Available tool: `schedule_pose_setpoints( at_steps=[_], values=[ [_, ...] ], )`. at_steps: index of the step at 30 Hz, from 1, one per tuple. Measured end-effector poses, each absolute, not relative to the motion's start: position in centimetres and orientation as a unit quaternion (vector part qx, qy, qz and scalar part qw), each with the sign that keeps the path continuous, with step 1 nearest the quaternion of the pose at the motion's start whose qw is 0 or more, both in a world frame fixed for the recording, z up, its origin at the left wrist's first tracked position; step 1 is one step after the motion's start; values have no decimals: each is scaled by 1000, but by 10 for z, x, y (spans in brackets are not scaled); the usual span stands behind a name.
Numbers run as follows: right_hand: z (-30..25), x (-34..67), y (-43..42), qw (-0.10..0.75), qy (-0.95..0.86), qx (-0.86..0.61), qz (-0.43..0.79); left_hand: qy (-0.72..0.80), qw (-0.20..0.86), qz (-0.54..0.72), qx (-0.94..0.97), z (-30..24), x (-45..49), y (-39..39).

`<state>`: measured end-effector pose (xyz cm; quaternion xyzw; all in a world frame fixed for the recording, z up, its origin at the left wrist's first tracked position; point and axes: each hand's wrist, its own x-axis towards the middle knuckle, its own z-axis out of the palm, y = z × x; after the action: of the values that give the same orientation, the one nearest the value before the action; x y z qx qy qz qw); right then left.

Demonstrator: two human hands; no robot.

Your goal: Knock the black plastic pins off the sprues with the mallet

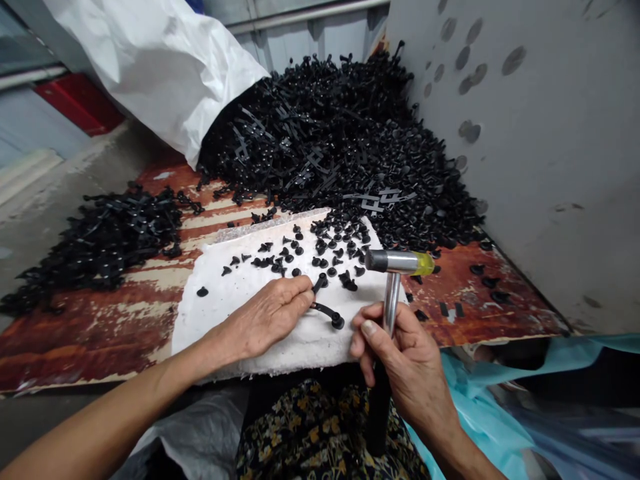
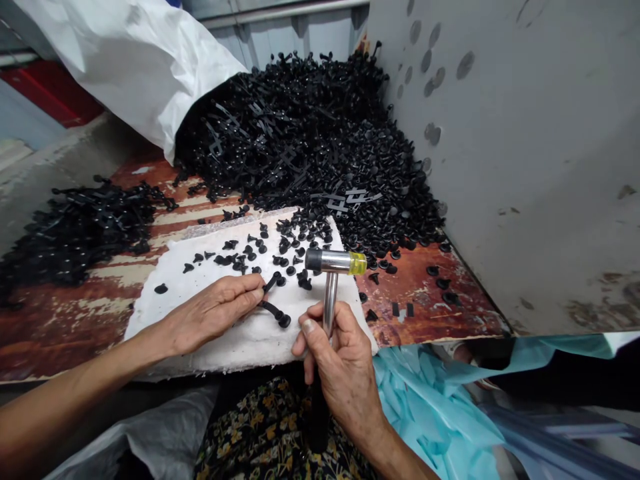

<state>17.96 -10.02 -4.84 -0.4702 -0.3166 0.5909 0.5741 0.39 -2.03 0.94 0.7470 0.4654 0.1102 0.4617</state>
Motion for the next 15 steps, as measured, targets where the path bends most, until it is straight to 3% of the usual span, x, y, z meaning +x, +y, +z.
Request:
schedule_pose_setpoints(
  at_steps=[15],
  values=[
    [-46, 180, -99, 566, -309, -482, 593, 473, 422, 95, 767, 14, 5, -20]
  ],
)
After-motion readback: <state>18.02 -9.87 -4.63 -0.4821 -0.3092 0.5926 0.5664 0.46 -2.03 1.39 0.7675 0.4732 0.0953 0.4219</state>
